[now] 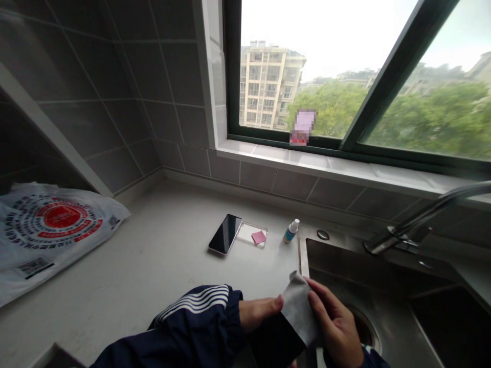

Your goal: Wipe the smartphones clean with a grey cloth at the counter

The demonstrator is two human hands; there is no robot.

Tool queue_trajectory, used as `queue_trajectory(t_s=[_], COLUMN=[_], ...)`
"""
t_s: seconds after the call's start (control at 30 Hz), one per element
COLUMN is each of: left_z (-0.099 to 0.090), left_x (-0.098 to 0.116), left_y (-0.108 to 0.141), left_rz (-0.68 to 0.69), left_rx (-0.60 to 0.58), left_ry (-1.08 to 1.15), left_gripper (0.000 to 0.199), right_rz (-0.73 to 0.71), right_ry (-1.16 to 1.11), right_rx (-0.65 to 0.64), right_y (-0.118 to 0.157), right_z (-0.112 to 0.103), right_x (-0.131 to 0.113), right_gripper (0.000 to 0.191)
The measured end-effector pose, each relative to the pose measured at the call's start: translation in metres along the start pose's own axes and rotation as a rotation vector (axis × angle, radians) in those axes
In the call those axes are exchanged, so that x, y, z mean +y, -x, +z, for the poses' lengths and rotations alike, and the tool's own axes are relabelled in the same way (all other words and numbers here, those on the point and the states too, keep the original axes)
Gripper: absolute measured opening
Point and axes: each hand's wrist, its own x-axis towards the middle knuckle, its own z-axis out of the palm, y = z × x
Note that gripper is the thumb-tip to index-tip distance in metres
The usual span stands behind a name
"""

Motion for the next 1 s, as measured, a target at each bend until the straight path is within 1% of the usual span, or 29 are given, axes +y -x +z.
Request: queue_trajectory(t_s=[0.1, 0.2, 0.37, 0.53, 0.67, 0.8, 0.93, 1.0], left_z=[0.004, 0.007, -0.001, -0.011, -0.009, -0.006, -0.006, -0.006], left_x=[0.004, 0.009, 0.004, -0.007, -0.006, -0.002, -0.002, -0.003], left_y=[0.001, 0.002, -0.001, -0.009, -0.009, -0.008, -0.01, -0.01], left_rz=[0.0, 0.01, 0.04, 0.02, 0.019, 0.027, 0.014, 0.016], left_rx=[0.027, 0.019, -0.022, -0.035, 0.0, 0.009, 0.011, 0.016], left_ry=[-0.01, -0.036, -0.044, -0.062, -0.062, -0.067, -0.054, -0.054], left_gripper=[0.09, 0.089, 0.084, 0.096, 0.093, 0.091, 0.096, 0.094], right_rz=[-0.004, 0.002, 0.002, 0.034, 0.043, 0.053, 0.095, 0.101], right_ry=[0.013, -0.005, -0.045, -0.054, -0.08, -0.092, -0.104, -0.104], right_rx=[-0.007, 0.017, 0.051, 0.019, 0.015, 0.004, -0.01, -0.008], right_y=[0.001, 0.0, -0.002, 0.0, -0.002, -0.003, -0.003, -0.002], right_z=[0.0, -0.001, 0.0, 0.001, 0.001, 0.0, -0.001, 0.0], right_x=[0.002, 0.003, 0.002, -0.001, -0.001, 0.004, 0.008, 0.007], right_gripper=[0.038, 0.034, 0.03, 0.036, 0.034, 0.034, 0.039, 0.041])
